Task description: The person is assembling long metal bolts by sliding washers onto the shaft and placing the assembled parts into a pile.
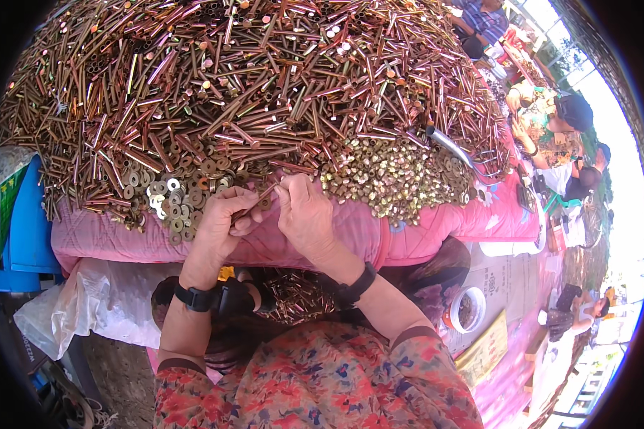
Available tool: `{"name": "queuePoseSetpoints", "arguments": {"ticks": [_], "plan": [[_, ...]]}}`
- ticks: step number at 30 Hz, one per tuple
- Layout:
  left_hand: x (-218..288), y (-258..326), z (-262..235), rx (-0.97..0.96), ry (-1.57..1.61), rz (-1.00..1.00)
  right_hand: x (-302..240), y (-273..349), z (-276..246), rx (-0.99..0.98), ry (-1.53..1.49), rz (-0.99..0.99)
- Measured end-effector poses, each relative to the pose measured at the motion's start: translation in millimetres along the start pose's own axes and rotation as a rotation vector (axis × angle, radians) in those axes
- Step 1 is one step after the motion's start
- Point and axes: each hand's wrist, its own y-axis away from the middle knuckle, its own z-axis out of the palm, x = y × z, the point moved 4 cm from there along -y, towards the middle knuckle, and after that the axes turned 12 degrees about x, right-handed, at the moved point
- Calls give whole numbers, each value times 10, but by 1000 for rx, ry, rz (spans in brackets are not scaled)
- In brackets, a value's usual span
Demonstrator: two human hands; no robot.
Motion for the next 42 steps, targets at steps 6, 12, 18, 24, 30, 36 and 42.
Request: {"name": "queuePoseSetpoints", "arguments": {"ticks": [6,12,18,24,30,36,42], "plan": [[-65,-24,45,-7,120,-96,38,-17,53,-10,-119,207],[19,4,8,77,123,71,22,-92,184,-108,-120,-11],[92,-2,-31,147,79,210,331,-252,348,-303,440,-204],[92,41,0,194,-20,263,204,-359,55,-65,62,83],[50,42,74,101,-8,218,379,-245,-13,47,-994,914],[-4,6,47,52,-28,257,307,-168,-66,85,-1060,1000],[12,36,59,109,-39,320,343,-89,-69,80,-1064,1073]]}}
